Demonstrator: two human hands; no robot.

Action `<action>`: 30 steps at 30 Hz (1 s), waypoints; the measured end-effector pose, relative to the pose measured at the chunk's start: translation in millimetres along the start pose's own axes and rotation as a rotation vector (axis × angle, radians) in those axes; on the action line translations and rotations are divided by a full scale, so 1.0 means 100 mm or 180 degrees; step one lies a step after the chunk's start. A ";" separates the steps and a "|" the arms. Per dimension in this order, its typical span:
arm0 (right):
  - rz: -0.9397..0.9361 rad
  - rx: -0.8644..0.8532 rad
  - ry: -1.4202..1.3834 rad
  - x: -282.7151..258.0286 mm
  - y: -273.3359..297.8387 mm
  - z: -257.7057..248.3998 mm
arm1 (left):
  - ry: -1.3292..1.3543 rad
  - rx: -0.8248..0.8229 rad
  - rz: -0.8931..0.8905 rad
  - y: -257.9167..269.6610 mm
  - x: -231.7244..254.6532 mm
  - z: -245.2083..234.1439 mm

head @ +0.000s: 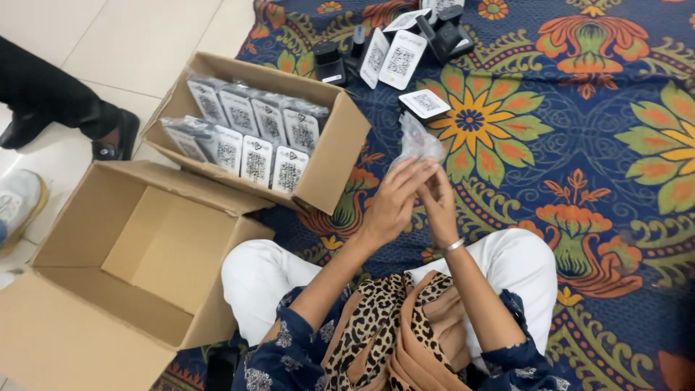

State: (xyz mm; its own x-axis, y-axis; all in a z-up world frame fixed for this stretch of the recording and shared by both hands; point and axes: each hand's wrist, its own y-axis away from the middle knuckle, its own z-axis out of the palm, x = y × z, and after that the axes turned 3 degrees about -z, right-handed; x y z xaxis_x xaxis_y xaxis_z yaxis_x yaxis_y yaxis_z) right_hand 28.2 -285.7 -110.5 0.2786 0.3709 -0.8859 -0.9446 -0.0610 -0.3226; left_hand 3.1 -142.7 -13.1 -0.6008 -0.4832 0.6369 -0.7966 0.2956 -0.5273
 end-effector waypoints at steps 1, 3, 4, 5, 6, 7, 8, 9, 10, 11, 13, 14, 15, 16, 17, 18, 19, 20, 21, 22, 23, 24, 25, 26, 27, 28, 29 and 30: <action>-0.0014 0.0040 0.0022 0.01 0.00 0.00 | 0.0031 -0.0026 0.0026 0.00 0.02 0.03; -0.0006 0.0123 0.0018 0.03 0.00 0.01 | 0.0678 -0.0011 -0.0505 0.03 0.06 0.08; -0.0018 0.0153 0.0036 0.00 0.00 0.00 | 0.0700 -0.0034 -0.0486 0.03 0.06 0.11; 0.0187 0.0168 -0.0116 -0.03 0.00 0.01 | 0.0418 0.0129 -0.0370 0.02 0.07 0.14; 0.0390 0.0181 -0.0269 -0.06 -0.01 0.01 | 0.0137 0.0291 -0.0252 0.02 0.09 0.16; 0.0378 0.0190 -0.0252 -0.04 0.00 -0.03 | 0.0154 0.0291 -0.0238 -0.02 0.14 0.16; 0.0550 0.0280 -0.0463 -0.02 0.01 -0.06 | 0.0107 0.0589 -0.0230 -0.06 0.20 0.15; 0.0719 0.0365 -0.0680 0.00 0.01 -0.08 | 0.0054 0.0888 -0.0221 -0.10 0.26 0.13; 0.0704 0.0371 -0.0670 -0.05 0.00 -0.09 | 0.0066 0.0889 -0.0206 -0.13 0.25 0.16; 0.0766 0.0348 -0.0587 -0.09 -0.01 -0.09 | 0.0277 0.1031 -0.0431 -0.15 0.24 0.19; 0.0822 0.0333 -0.0494 -0.13 0.00 -0.13 | 0.0502 0.1166 -0.0652 -0.23 0.30 0.19; 0.0719 0.0297 -0.0400 -0.11 0.01 -0.16 | 0.0492 0.1205 -0.0831 -0.28 0.37 0.16; 0.0611 0.0260 -0.0311 -0.10 0.00 -0.20 | 0.0478 0.1242 -0.1005 -0.35 0.43 0.12; 0.0600 0.0266 -0.0306 -0.15 -0.01 -0.21 | 0.0485 0.1238 -0.0995 -0.33 0.32 0.16; 0.0479 0.0212 0.0118 -0.21 -0.02 -0.21 | 0.0374 0.1058 -0.1163 -0.30 0.22 0.21; 0.0357 0.0160 0.0541 -0.27 -0.03 -0.22 | 0.0262 0.0876 -0.1329 -0.27 0.11 0.26; 0.0353 0.0166 0.0548 -0.41 -0.06 -0.22 | 0.0270 0.0872 -0.1324 -0.30 0.11 0.19; 0.0351 0.0258 0.1169 -0.54 -0.09 -0.22 | 0.0108 0.0928 -0.1227 -0.33 0.11 0.13; 0.0346 0.0355 0.1787 -0.67 -0.12 -0.21 | -0.0055 0.0980 -0.1125 -0.36 0.11 0.06; 0.0339 0.0367 0.1791 -0.85 -0.14 -0.15 | -0.0048 0.0974 -0.1114 -0.39 0.12 0.02; 0.0207 0.0463 0.2170 -1.02 -0.15 -0.08 | -0.0326 0.0816 -0.1042 -0.40 0.14 -0.01; 0.0072 0.0557 0.2548 -1.20 -0.15 -0.02 | -0.0603 0.0657 -0.0967 -0.42 0.15 -0.05; 0.0068 0.0563 0.2552 -1.28 -0.13 0.05 | -0.0599 0.0657 -0.0961 -0.44 0.19 -0.04; -0.0783 0.0627 0.2996 -1.35 -0.11 0.12 | -0.0587 0.0553 -0.0911 -0.47 0.23 -0.03; -0.1648 0.0668 0.3409 -1.43 -0.08 0.19 | -0.0574 0.0448 -0.0864 -0.49 0.27 -0.02; -0.1648 0.0671 0.3414 -1.38 -0.08 0.19 | -0.0569 0.0446 -0.0861 -0.51 0.33 -0.01; -0.1802 0.0369 0.3320 -1.33 -0.06 0.20 | -0.0608 0.0373 -0.0735 -0.52 0.39 0.00; -0.1951 0.0068 0.3219 -1.27 -0.05 0.20 | -0.0646 0.0300 -0.0609 -0.54 0.45 0.01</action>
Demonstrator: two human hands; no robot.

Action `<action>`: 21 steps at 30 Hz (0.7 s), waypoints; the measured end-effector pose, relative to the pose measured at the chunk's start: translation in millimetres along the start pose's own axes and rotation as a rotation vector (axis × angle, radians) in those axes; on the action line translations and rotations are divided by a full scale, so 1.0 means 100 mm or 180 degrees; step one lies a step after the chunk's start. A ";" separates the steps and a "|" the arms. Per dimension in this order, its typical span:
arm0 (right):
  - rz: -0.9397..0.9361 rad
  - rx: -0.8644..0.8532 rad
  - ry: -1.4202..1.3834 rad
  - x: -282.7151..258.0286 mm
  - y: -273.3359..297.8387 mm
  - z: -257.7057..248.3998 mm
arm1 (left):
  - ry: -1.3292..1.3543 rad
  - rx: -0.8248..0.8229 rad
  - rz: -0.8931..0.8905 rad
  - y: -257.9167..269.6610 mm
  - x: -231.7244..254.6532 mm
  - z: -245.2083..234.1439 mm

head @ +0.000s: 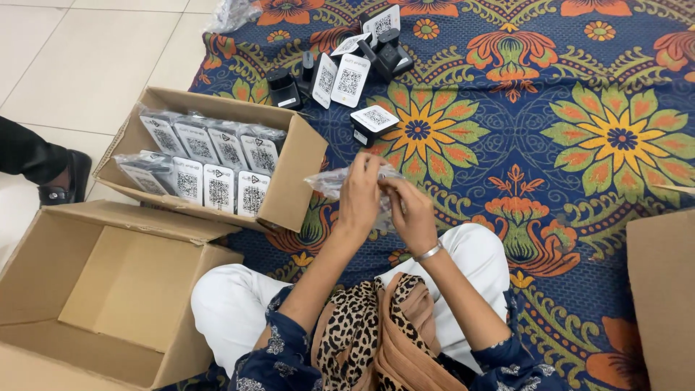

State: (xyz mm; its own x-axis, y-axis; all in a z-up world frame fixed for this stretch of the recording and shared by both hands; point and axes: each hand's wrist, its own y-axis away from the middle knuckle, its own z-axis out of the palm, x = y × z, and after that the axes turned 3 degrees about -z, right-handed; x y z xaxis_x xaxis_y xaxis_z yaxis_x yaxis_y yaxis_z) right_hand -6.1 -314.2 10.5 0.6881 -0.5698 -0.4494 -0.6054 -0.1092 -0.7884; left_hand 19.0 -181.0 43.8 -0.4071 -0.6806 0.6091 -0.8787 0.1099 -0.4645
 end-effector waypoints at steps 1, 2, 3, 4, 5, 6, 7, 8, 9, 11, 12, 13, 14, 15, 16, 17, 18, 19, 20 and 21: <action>0.0002 -0.0002 0.0008 0.12 0.09 0.10 | 0.0008 -0.0003 0.0002 0.02 -0.02 0.05; 0.1052 -0.0399 -0.0520 0.23 0.17 0.20 | -0.0019 -0.0102 -0.0030 0.04 -0.03 0.09; 0.2081 -0.0817 -0.1055 0.35 0.25 0.31 | -0.0048 -0.0191 -0.0058 0.04 -0.05 0.14; 0.2074 -0.0816 -0.1047 0.41 0.26 0.35 | -0.0041 -0.0184 -0.0053 0.04 0.00 0.09; 0.2010 -0.0761 -0.1596 0.46 0.28 0.39 | -0.0086 -0.0129 0.0038 0.05 0.06 0.03; 0.1937 -0.0705 -0.2143 0.51 0.30 0.44 | -0.0132 -0.0074 0.0129 0.07 0.11 -0.02; 0.1928 -0.0706 -0.2142 0.51 0.26 0.44 | -0.0132 -0.0065 0.0132 0.07 0.08 0.00; 0.1522 -0.0773 -0.1945 0.52 0.22 0.45 | -0.0236 0.0041 0.0211 0.08 0.04 0.01; 0.1122 -0.0840 -0.1747 0.52 0.20 0.46 | -0.0339 0.0142 0.0284 0.10 0.01 0.03; 0.1160 -0.0973 -0.1570 0.75 0.41 0.58 | -0.0458 0.0126 0.0331 0.12 0.01 0.11; 0.1200 -0.1102 -0.1391 0.81 0.47 0.70 | -0.0577 0.0106 0.0380 0.13 0.01 0.15; 0.1233 -0.1230 -0.1211 0.93 0.66 0.85 | -0.0578 0.0111 0.0382 0.14 0.08 0.18; 0.1266 -0.1358 -0.1029 1.06 0.84 0.98 | -0.0463 -0.0044 0.0550 0.15 0.15 0.20; 0.1296 -0.1487 -0.0847 1.20 1.03 1.11 | -0.0348 -0.0198 0.0716 0.16 0.22 0.23; 0.1325 -0.1616 -0.0664 1.52 1.40 0.97 | -0.0349 -0.0191 0.0715 0.22 0.25 0.27; 0.1349 -0.1744 -0.0480 1.68 1.60 1.09 | -0.0360 -0.0315 0.0692 0.27 0.29 0.31; 0.1373 -0.1871 -0.0295 1.75 1.55 1.53 | -0.0371 -0.0439 0.0670 0.33 0.33 0.35; 0.1368 -0.1873 -0.0298 1.68 1.43 1.42 | -0.0373 -0.0435 0.0668 0.37 0.33 0.36; 0.0932 -0.1478 -0.0475 1.60 1.32 1.31 | -0.0336 -0.0421 0.0643 0.41 0.32 0.37; 0.0491 -0.1089 -0.0652 1.52 1.21 1.20 | -0.0297 -0.0409 0.0617 0.45 0.32 0.38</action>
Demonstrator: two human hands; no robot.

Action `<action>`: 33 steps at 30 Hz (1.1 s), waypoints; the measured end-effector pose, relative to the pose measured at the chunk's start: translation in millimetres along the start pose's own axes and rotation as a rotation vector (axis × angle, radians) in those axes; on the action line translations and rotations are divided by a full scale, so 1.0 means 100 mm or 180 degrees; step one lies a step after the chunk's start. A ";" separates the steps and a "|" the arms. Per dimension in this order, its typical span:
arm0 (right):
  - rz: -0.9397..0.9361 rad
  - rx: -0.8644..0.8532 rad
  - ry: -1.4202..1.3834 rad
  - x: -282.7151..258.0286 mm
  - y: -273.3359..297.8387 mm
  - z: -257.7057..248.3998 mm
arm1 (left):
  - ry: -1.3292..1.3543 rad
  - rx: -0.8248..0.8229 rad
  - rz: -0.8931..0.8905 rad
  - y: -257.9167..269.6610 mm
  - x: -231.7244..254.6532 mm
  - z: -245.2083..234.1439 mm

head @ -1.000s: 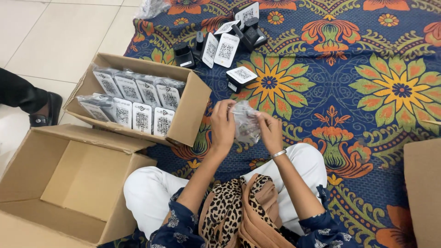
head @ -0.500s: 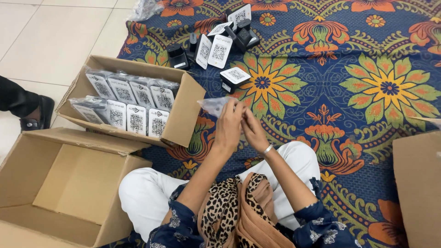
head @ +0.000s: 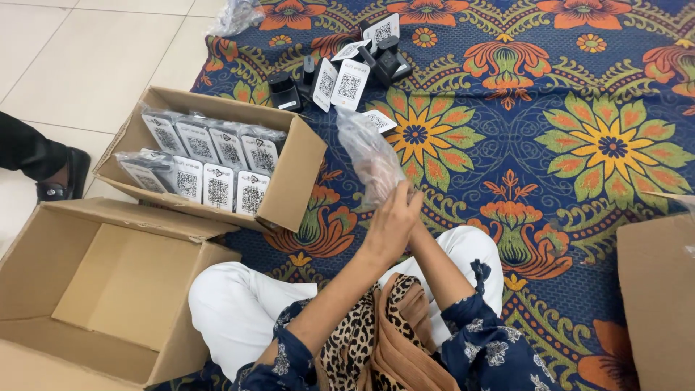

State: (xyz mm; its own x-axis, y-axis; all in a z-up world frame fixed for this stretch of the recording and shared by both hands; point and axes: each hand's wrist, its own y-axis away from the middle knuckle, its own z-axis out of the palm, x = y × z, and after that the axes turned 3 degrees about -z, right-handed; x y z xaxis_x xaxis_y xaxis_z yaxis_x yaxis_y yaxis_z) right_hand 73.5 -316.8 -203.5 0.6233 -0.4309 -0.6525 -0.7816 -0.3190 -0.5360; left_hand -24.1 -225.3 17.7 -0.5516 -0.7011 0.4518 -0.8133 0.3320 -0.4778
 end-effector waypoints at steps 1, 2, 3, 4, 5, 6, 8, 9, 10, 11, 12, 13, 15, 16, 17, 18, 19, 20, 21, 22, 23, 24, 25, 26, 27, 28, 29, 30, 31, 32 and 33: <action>-0.0002 -0.0003 -0.0002 0.10 0.00 -0.02 | -0.0002 0.0002 -0.0004 -0.03 0.01 -0.07; 0.0468 -0.0116 -0.1502 0.19 0.00 -0.04 | 0.0384 -0.0063 0.0011 -0.06 0.02 -0.14; 0.0937 -0.0235 -0.3003 0.29 -0.01 -0.06 | 0.0770 -0.0127 0.0026 -0.10 0.03 -0.20; 0.0933 -0.0242 -0.3002 0.03 -0.19 -0.22 | 0.0768 -0.0120 0.0024 -0.17 0.04 -0.34; 0.0850 -0.0212 -0.3315 -0.24 -0.38 -0.37 | 0.0657 0.0221 0.0007 -0.24 0.05 -0.49; 0.0760 -0.0180 -0.3625 -0.49 -0.57 -0.54 | 0.0542 0.0565 -0.0001 -0.31 0.05 -0.63; 0.1165 -0.0140 -0.4237 -0.98 -0.77 -0.81 | 0.0513 0.0839 -0.0291 -0.36 -0.34 -0.67; 0.1593 -0.0089 -0.4844 -1.23 -0.86 -0.95 | 0.0486 0.1101 -0.0586 -0.37 -0.54 -0.69; 0.1596 -0.0093 -0.4845 -1.23 -0.82 -0.99 | 0.0486 0.1102 -0.0591 -0.40 -0.67 -0.75; 0.1715 -0.0477 -0.5115 -1.23 -0.77 -1.03 | 0.0408 0.0956 -0.0696 -0.43 -0.80 -0.81; 0.1829 -0.0875 -0.5376 -1.23 -0.73 -1.07 | 0.0326 0.0811 -0.0801 -0.45 -0.93 -0.87; 0.1830 -0.0883 -0.5380 -1.29 -0.73 -1.10 | 0.0321 0.0814 -0.0806 -0.48 -1.03 -0.81; 0.1795 -0.0919 -0.4766 -1.39 -0.72 -1.16 | 0.0636 0.0026 -0.1488 -0.52 -1.23 -0.71; 0.1798 -0.0923 -0.4772 -1.39 -0.73 -1.13 | 0.0633 0.0025 -0.1495 -0.51 -1.39 -0.58; 0.1528 -0.1197 -0.4964 -1.40 -0.75 -1.11 | 0.0643 -0.0313 -0.1806 -0.49 -1.54 -0.45; 0.1241 -0.1468 -0.5138 -1.39 -0.77 -1.10 | 0.0653 -0.0653 -0.2103 -0.50 -1.70 -0.32; 0.1236 -0.1466 -0.5138 -1.47 -0.79 -1.11 | 0.0651 -0.0652 -0.2099 -0.49 -1.73 -0.31; 0.1279 -0.1516 -0.4969 -1.55 -0.81 -1.12 | 0.0673 -0.0807 -0.2090 -0.48 -1.76 -0.29; 0.1321 -0.1563 -0.4800 -1.63 -0.82 -1.13 | 0.0694 -0.0961 -0.2080 -0.46 -1.78 -0.27; 0.1324 -0.1569 -0.4799 -1.62 -0.81 -1.13 | 0.0697 -0.0958 -0.2084 -0.42 -1.81 -0.21; 0.1384 -0.1874 -0.4551 -1.60 -0.80 -1.12 | 0.0755 -0.0681 -0.1928 -0.38 -1.85 -0.15; 0.1433 -0.2169 -0.4300 -1.59 -0.80 -1.11 | 0.0805 -0.0407 -0.1765 -0.34 -1.89 -0.09; 0.1431 -0.2171 -0.4301 -1.51 -0.77 -1.12 | 0.0804 -0.0405 -0.1765 -0.35 -1.82 -0.18; 0.1577 -0.1986 -0.4342 -1.44 -0.72 -1.13 | 0.0593 0.0016 -0.1700 -0.35 -1.74 -0.26; 0.1721 -0.1799 -0.4381 -1.36 -0.68 -1.14 | 0.0379 0.0435 -0.1627 -0.35 -1.66 -0.34; 0.1726 -0.1796 -0.4385 -1.29 -0.64 -1.18 | 0.0380 0.0429 -0.1630 -0.36 -1.65 -0.43; 0.1596 -0.1567 -0.4429 -1.23 -0.60 -1.22 | 0.0104 0.0573 -0.1631 -0.37 -1.63 -0.52; 0.1463 -0.1338 -0.4465 -1.16 -0.57 -1.26 | -0.0171 0.0719 -0.1626 -0.39 -1.62 -0.62; 0.1464 -0.1336 -0.4466 -1.14 -0.54 -1.31 | -0.0171 0.0717 -0.1626 -0.40 -1.67 -0.63; 0.1338 -0.1277 -0.4132 -1.12 -0.52 -1.36 | -0.0324 0.0761 -0.1503 -0.40 -1.71 -0.64; 0.1213 -0.1217 -0.3798 -1.10 -0.49 -1.41 | -0.0477 0.0804 -0.1378 -0.40 -1.76 -0.64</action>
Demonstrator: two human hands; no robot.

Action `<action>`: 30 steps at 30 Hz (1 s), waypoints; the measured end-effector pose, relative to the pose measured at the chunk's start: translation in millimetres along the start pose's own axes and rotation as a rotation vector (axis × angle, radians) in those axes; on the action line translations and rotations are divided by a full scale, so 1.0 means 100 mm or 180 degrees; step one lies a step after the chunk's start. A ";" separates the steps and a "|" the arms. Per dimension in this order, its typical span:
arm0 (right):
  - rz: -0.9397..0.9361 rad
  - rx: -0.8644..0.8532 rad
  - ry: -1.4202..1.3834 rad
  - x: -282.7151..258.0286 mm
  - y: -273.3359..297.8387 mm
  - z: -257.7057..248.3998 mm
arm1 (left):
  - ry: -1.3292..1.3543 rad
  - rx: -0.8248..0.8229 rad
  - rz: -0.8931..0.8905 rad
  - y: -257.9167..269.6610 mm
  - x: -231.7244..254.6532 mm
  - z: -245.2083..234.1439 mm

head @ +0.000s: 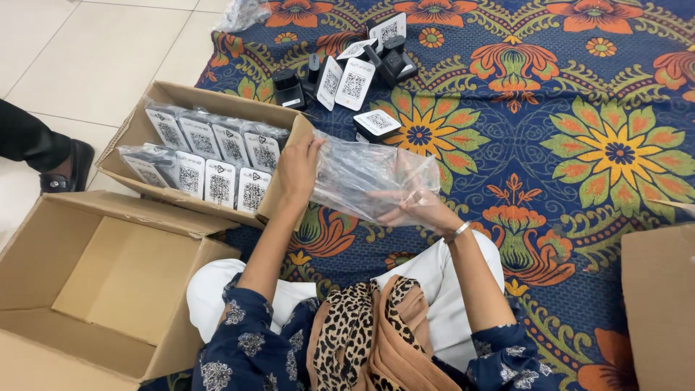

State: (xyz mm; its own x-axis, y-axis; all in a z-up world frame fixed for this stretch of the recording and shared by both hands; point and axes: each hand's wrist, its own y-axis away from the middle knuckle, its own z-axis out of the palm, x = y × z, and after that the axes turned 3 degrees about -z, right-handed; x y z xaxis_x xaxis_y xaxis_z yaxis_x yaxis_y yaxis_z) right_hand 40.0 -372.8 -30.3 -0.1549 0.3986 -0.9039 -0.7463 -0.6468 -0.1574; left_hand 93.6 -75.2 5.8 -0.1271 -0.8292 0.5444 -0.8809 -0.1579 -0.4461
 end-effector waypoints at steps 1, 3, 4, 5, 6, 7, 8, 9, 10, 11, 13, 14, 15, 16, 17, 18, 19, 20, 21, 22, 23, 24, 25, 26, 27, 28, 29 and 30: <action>0.0003 0.0005 -0.0008 0.00 0.02 -0.02 | -0.0004 -0.0009 -0.0002 -0.01 -0.03 -0.01; 0.0441 0.0050 0.0352 -0.01 0.04 -0.05 | -0.0129 0.0046 0.0046 -0.03 -0.09 -0.04; 0.0444 0.0048 0.0346 -0.04 0.06 -0.05 | -0.0133 0.0042 0.0042 -0.03 -0.11 -0.04; 0.0299 0.0025 0.0318 -0.07 0.07 -0.05 | -0.0223 -0.0087 -0.0105 -0.04 -0.13 -0.04; 0.0154 0.0001 0.0290 -0.11 0.08 -0.06 | -0.0312 -0.0217 -0.0251 -0.05 -0.15 -0.05; 0.0154 0.0003 0.0287 -0.05 0.07 -0.07 | -0.0314 -0.0221 -0.0251 -0.01 -0.13 -0.02; 0.0251 0.0176 0.0312 0.01 0.07 -0.09 | -0.0472 -0.0030 -0.0048 0.03 -0.12 0.02; 0.0345 0.0352 0.0337 0.06 0.06 -0.12 | -0.0627 0.0160 0.0160 0.05 -0.10 0.06; 0.0341 0.0358 0.0335 0.15 -0.01 -0.12 | -0.0627 0.0156 0.0167 0.15 0.08 0.08; 0.0447 0.0521 0.0409 0.23 -0.07 -0.13 | -0.0555 0.0054 0.0226 0.24 0.26 0.11; 0.0556 0.0699 0.0480 0.45 -0.18 -0.19 | -0.0477 -0.0060 0.0289 0.45 0.59 0.24; 0.0465 0.0831 0.0627 0.59 -0.23 -0.24 | -0.0134 -0.0204 0.0449 0.56 0.73 0.33; 0.0376 0.0962 0.0778 0.72 -0.27 -0.30 | 0.0214 -0.0345 0.0604 0.67 0.88 0.42; 0.0385 0.0975 0.0780 0.76 -0.30 -0.35 | 0.0225 -0.0355 0.0603 0.74 0.79 0.60; 0.0601 0.1013 0.1469 0.81 -0.31 -0.41 | 0.0249 -0.0484 0.0449 0.81 0.71 0.79; 0.0822 0.1039 0.2158 0.85 -0.33 -0.47 | 0.0273 -0.0613 0.0295 0.88 0.62 0.97; 0.0840 0.1048 0.2158 0.83 -0.35 -0.56 | 0.0283 -0.0628 0.0288 0.87 0.57 1.01; 0.0654 0.0716 0.1409 0.80 -0.37 -0.66 | 0.0328 -0.0647 0.0106 0.87 0.51 1.06; 0.0469 0.0378 0.0662 0.78 -0.40 -0.75 | 0.0367 -0.0659 -0.0075 0.85 0.45 1.10; 0.0480 0.0384 0.0660 0.89 -0.39 -1.11 | 0.0373 -0.0668 -0.0082 0.80 0.44 1.04; 0.0638 0.0558 0.0319 1.03 -0.40 -1.46 | 0.0400 -0.0529 -0.0078 0.75 0.41 0.98; 0.0798 0.0729 -0.0019 1.16 -0.40 -1.81 | 0.0426 -0.0391 -0.0073 0.70 0.38 0.90; 0.0797 0.0717 -0.0020 1.40 -0.50 -2.21 | 0.0418 -0.0382 -0.0077 0.66 0.34 0.89; 0.0497 0.1069 -0.0382 1.65 -0.60 -2.60 | 0.0398 -0.0334 0.0023 0.61 0.31 0.87; 0.0204 0.1428 -0.0749 1.90 -0.68 -3.00 | 0.0376 -0.0290 0.0120 0.59 0.27 0.86; 0.0208 0.1418 -0.0754 1.80 -0.93 -2.87 | 0.0366 -0.0286 0.0114 0.58 0.25 0.87; 0.0508 0.1886 -0.0776 1.69 -1.18 -2.75 | 0.0396 -0.0349 0.0101 0.56 0.23 0.88; 0.0793 0.2364 -0.0784 1.58 -1.42 -2.62 | 0.0426 -0.0412 0.0088 0.55 0.21 0.89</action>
State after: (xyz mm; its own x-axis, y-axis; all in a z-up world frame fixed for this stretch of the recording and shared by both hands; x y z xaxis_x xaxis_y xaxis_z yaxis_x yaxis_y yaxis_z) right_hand 291.0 -388.1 -255.3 -0.4459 0.4874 -0.7507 -0.8918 -0.1708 0.4189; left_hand 83.5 -148.9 -70.4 -0.2038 -0.7521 0.6267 -0.9265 -0.0586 -0.3717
